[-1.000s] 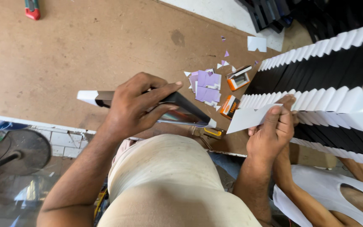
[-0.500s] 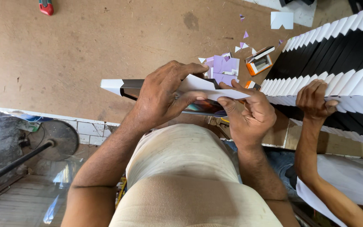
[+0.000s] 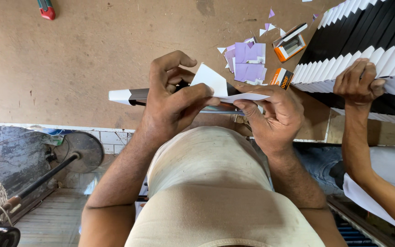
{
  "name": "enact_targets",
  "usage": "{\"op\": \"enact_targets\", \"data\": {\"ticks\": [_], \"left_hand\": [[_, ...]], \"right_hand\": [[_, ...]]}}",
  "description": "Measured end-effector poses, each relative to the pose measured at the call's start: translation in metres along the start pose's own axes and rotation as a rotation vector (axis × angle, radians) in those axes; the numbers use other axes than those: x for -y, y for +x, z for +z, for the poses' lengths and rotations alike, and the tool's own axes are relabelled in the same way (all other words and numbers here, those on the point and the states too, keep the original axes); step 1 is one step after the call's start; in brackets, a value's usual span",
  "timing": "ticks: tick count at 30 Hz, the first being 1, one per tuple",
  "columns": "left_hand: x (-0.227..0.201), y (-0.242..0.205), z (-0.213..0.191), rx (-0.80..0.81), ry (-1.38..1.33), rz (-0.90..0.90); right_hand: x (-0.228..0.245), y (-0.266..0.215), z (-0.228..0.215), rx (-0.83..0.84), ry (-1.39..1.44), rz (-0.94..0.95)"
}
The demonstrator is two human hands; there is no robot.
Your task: The person assembles picture frames by placing printed images into black frames and securing them with white corner tabs. The person handles frames, printed images, and corner tabs, stacking completed frames on the table.
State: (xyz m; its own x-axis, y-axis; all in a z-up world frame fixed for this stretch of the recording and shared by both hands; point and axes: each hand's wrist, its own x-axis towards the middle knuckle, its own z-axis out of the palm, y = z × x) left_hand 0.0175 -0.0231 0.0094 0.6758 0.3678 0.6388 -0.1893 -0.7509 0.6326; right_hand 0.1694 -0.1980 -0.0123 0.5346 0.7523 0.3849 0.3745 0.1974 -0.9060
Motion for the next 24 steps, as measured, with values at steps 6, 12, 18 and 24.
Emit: {"op": "enact_targets", "data": {"ticks": [6,12,18,24], "left_hand": [[-0.003,-0.012,-0.009,0.168,-0.137,-0.068],[-0.016,-0.024,-0.002,0.212,-0.156,-0.056],[-0.031,-0.013,-0.008,0.400,-0.071,-0.202],[-0.022,-0.014,-0.027,0.263,0.077,-0.242]], "right_hand": [[0.011,0.004,-0.008,0.122,-0.083,-0.009],[-0.015,0.028,-0.011,0.411,0.453,0.609],[-0.025,0.025,-0.004,0.584,0.508,0.690],[-0.079,-0.037,-0.034,0.034,-0.746,0.037]]}}
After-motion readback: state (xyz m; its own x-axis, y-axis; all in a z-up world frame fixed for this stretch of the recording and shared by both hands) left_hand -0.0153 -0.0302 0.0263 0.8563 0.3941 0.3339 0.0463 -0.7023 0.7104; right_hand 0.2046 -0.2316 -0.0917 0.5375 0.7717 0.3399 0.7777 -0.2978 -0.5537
